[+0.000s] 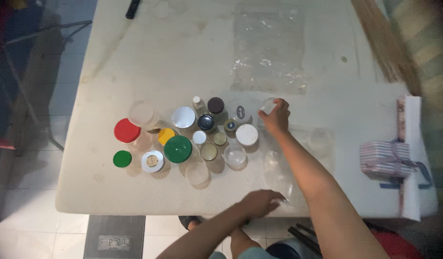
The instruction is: The person unpacks several small plastic containers from a bubble wrap package on a table. They remove each container one by one, place them on the table, and then arrange them into a neat row.
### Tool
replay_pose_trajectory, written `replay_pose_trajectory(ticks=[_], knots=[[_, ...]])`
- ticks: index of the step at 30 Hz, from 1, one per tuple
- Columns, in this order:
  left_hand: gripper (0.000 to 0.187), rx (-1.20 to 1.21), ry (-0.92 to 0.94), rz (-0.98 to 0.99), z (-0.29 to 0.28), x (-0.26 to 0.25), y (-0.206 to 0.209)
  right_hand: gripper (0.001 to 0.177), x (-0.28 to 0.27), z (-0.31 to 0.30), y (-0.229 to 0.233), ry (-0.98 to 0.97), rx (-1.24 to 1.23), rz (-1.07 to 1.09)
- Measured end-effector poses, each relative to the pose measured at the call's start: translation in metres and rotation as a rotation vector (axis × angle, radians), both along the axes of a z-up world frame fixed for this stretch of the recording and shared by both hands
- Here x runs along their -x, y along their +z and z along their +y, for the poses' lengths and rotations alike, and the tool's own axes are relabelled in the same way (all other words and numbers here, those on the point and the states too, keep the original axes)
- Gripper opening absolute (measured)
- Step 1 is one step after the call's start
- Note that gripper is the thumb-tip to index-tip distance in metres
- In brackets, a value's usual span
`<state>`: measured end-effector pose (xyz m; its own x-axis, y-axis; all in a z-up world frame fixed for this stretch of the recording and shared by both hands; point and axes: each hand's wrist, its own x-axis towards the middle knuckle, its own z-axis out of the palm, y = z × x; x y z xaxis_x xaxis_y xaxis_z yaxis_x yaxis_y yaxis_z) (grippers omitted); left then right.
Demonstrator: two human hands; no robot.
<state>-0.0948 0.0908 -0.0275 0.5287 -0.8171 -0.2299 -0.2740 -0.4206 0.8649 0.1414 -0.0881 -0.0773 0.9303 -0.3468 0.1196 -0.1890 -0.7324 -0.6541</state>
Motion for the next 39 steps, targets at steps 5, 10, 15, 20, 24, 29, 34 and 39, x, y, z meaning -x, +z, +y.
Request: replay_pose_trajectory(ticks=[5, 10, 15, 20, 24, 29, 34, 39], knots=[[0.039, 0.001, -0.046, 0.069, -0.003, 0.009, 0.009, 0.072, -0.040, -0.012, -0.083, 0.035, 0.151, 0.068], [0.038, 0.002, -0.017, 0.086, -0.002, 0.009, 0.009, 0.069, -0.039, -0.020, -0.101, 0.280, 0.097, -0.025], [0.037, -0.093, -0.033, 0.128, -0.011, -0.004, 0.004, 0.058, 0.019, -0.035, -0.013, 0.236, -0.084, 0.072], [0.033, -0.001, 0.128, 0.180, -0.023, -0.023, 0.003, 0.026, 0.173, -0.080, 0.088, 0.208, -0.562, 0.493], [0.031, -0.026, 0.299, 0.156, -0.029, -0.038, 0.022, 0.034, 0.274, -0.113, 0.079, 0.404, -0.449, 0.882], [0.032, 0.034, 0.324, 0.289, -0.047, -0.048, 0.061, 0.058, 0.279, -0.089, -0.035, 0.557, -0.036, 0.735], [0.029, 0.091, 0.222, 0.184, -0.052, -0.041, 0.079, 0.078, 0.204, -0.084, -0.074, -0.078, 0.354, 0.019], [0.036, -0.009, 0.170, 0.146, -0.047, -0.030, 0.086, 0.083, 0.159, -0.113, -0.047, -0.293, 0.358, 0.415]])
